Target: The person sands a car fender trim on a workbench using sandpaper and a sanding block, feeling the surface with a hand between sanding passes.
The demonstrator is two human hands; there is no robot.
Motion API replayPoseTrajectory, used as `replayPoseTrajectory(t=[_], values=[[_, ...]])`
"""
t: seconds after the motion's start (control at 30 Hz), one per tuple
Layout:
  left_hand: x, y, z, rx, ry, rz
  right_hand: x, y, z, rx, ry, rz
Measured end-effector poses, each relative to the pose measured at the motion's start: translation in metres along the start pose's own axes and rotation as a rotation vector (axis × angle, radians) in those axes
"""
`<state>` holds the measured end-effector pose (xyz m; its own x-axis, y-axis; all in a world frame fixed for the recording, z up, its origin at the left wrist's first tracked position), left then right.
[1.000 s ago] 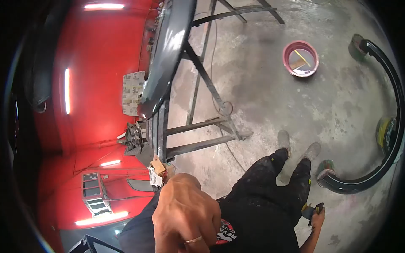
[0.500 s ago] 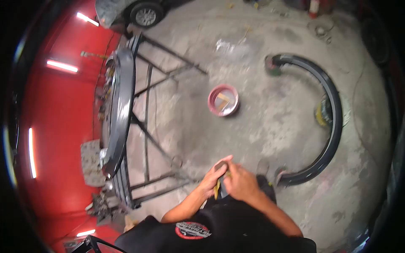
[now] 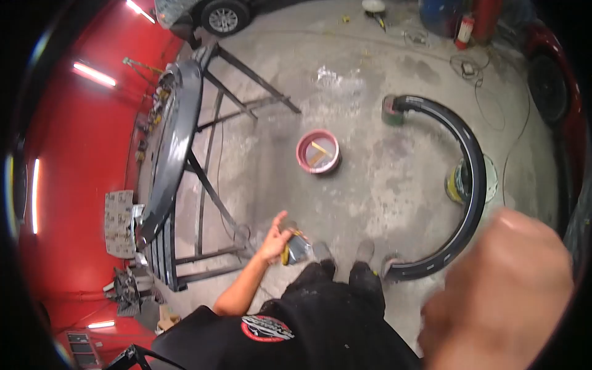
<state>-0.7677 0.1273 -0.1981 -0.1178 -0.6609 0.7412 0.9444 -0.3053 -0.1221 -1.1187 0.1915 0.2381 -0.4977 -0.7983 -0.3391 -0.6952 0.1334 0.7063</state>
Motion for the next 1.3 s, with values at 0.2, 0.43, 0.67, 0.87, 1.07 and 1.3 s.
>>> replayPoseTrajectory(t=[0.2, 0.43, 0.67, 0.87, 1.07, 1.3], values=[[-0.140, 0.147, 0.041, 0.244, 0.279, -0.897, -0.015, -0.011, 0.003, -0.128, 0.152, 0.033], [-0.282, 0.177, 0.142, 0.242, 0.800, -0.609, 0.003, -0.022, 0.012, -0.155, 0.134, 0.044], [-0.313, 0.158, 0.171, 0.079, 0.996, -0.057, 0.026, -0.028, 0.020, -0.160, 0.110, 0.031], [-0.290, 0.180, 0.146, 0.095, 0.957, -0.832, 0.047, -0.030, 0.039, -0.155, 0.043, 0.038], [-0.181, 0.153, 0.063, 0.335, 0.402, -1.006, 0.075, -0.042, 0.056, -0.080, -0.070, -0.029], [0.034, -0.092, 0.016, -0.023, -0.114, 0.164, 0.108, -0.274, 0.205, 0.143, -1.201, -1.003]])
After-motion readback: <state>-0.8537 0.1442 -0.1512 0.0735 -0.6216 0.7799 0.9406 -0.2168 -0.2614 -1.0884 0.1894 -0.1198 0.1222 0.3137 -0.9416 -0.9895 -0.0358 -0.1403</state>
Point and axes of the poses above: each hand's wrist, its own z-axis away from the middle knuckle, its own y-axis out of the back of the hand, x = y × z, the point moved 6 cm from there along -z, towards the middle knuckle, and after that the axes turned 7 degrees about y, right-handed, at the moved point
